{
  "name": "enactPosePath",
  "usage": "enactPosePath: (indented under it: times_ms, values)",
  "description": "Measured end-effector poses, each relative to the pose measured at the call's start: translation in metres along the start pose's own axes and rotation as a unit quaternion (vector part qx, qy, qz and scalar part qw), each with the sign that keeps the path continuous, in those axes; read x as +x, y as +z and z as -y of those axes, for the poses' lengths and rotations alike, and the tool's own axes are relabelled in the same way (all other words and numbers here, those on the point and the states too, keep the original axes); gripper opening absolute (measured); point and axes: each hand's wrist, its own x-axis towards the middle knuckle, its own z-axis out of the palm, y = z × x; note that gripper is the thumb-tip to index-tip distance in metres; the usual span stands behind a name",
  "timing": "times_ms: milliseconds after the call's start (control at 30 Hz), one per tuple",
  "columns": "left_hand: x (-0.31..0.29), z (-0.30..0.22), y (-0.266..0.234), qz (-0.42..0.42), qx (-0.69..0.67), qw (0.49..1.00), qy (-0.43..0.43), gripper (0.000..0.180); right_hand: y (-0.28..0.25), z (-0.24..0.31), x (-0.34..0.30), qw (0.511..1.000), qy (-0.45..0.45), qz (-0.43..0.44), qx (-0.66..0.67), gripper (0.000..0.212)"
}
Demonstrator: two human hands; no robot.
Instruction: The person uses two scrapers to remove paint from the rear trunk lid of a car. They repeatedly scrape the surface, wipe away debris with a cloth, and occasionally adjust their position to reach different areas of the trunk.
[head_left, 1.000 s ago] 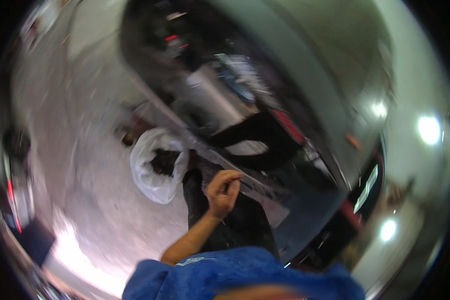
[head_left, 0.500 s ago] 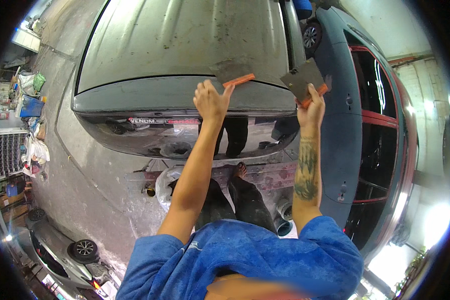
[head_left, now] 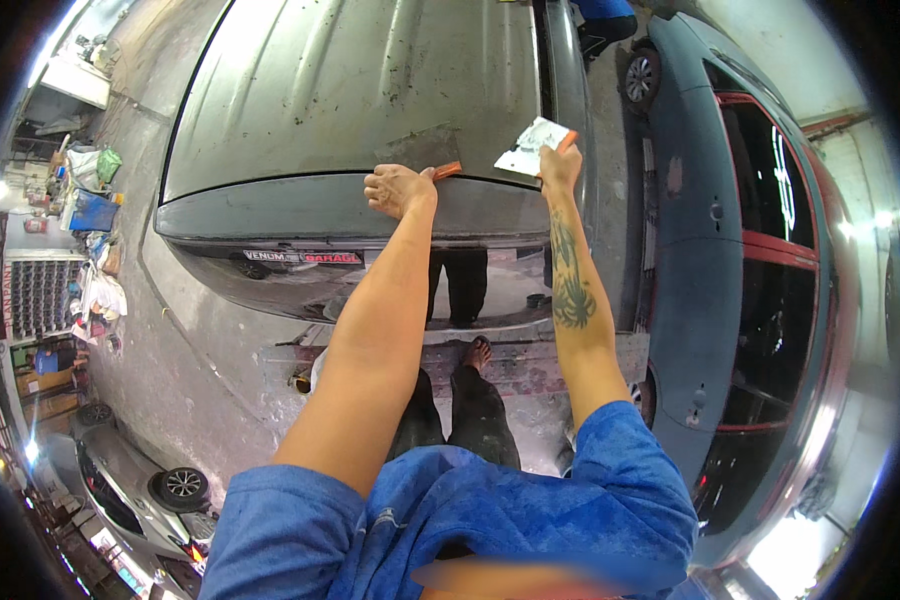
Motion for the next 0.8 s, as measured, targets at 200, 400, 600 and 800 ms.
enactPosePath:
  times_ms: [200, 400, 600, 800]
  values:
    - [0.016, -0.018, -0.010, 0.089, -0.065, 0.982, -0.151, 0.085, 0.076, 0.035, 0.073, 0.983, -0.007, 0.110, -0.146, 0.044]
    - [0.026, 0.009, 0.006, 0.044, -0.290, 0.956, -0.008, 0.070, 0.000, 0.009, 0.047, 0.995, 0.037, 0.084, 0.049, 0.026]
    - [0.044, 0.053, 0.005, 0.101, -0.669, 0.736, 0.026, 0.044, 0.026, 0.001, 0.062, 0.994, -0.087, 0.043, -0.054, 0.024]
    - [0.054, 0.082, -0.010, 0.064, -0.750, 0.658, 0.019, 0.039, 0.097, 0.042, 0.119, 0.981, -0.056, 0.125, -0.135, 0.019]
